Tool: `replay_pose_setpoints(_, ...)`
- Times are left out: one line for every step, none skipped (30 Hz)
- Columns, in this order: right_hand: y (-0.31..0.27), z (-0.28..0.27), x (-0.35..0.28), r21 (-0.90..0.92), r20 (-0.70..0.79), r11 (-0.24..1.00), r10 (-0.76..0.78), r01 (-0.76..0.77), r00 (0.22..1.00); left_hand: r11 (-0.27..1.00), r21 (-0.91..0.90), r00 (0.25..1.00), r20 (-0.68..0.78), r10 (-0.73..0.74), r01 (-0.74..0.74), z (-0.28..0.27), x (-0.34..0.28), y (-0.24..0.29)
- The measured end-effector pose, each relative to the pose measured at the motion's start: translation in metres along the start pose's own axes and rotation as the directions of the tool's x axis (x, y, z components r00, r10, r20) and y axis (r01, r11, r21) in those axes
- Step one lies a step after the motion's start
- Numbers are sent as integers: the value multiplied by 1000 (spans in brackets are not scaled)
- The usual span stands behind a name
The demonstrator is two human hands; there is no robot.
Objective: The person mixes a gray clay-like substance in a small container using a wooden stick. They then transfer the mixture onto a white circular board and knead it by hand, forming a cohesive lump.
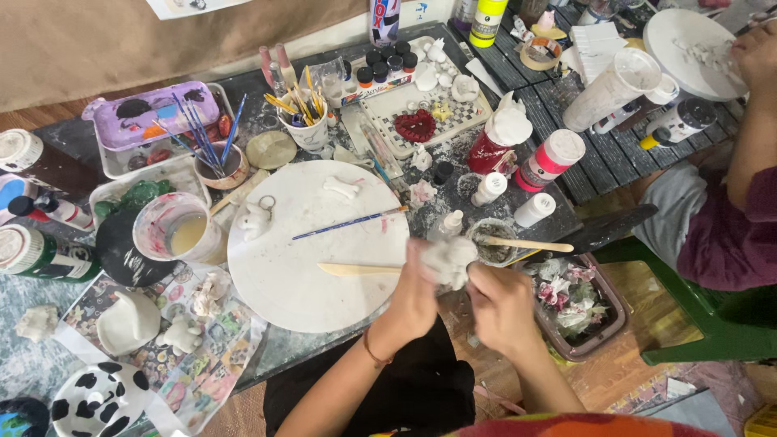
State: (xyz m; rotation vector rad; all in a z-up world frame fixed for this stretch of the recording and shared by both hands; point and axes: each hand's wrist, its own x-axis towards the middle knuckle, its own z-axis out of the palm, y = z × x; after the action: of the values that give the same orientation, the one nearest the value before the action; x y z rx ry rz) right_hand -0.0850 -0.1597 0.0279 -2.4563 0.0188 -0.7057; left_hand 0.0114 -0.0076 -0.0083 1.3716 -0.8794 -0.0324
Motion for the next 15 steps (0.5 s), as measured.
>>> replay_pose_setpoints(8, 3, -5, 77, -45, 996, -43, 46, 998, 955, -245, 984, -19, -177, 167, 4, -5, -4)
replay_pose_setpoints(16, 10, -6, 150, -98, 984, -80, 95, 992, 825, -474, 938, 7, -346, 307, 9, -8, -9)
replay_pose_setpoints(22, 15, -7, 220, -153, 965, -113, 145, 982, 623, -666, 866, 73, -494, 411, 12, -11, -12)
replay_pose_setpoints(24, 15, -10, 377, -262, 920, -1, 103, 965, 566, -750, 895, 76, -439, 341, 11, -12, -16)
replay_pose_setpoints(24, 16, -10, 550, -356, 831, 142, 84, 924, 499, -824, 921, 68, -384, 269, 9, -12, -19)
replay_pose_setpoints(22, 15, -7, 681, -369, 729, 251, 77, 895, 422, -887, 943, 42, -330, 187, 8, -11, -20)
replay_pose_setpoints(18, 13, -4, 741, -279, 670, 249, 43, 927, 492, -846, 962, 81, -261, 204, 5, -10, -19)
replay_pose_setpoints(10, 11, -2, 802, -173, 598, 234, -2, 957, 561, -798, 972, 127, -199, 219, 0, -10, -17)
replay_pose_setpoints(2, 11, 2, 841, -72, 539, 198, -48, 977, 627, -744, 973, 180, -143, 229, -3, -10, -13)
replay_pose_setpoints(-8, 14, 7, 875, -2, 476, 182, -86, 983, 733, -627, 963, 204, -174, 265, -5, -9, -9)
replay_pose_setpoints(-17, 17, 11, 906, 59, 405, 161, -120, 985, 818, -493, 952, 222, -209, 295, -4, -7, -3)
replay_pose_setpoints(-25, 20, 15, 932, 119, 324, 159, -165, 980, 883, -349, 941, 236, -241, 314, -2, -3, 2)
replay_pose_setpoints(-33, 22, 16, 919, 83, 363, 199, -153, 976, 911, -308, 956, 192, -224, 275, -1, 0, 7)
replay_pose_setpoints(-40, 24, 14, 904, 51, 402, 239, -147, 970, 934, -266, 968, 145, -206, 239, 2, 1, 13)
replay_pose_setpoints(-44, 25, 10, 887, 19, 439, 277, -144, 961, 954, -221, 978, 100, -185, 203, 4, 0, 18)
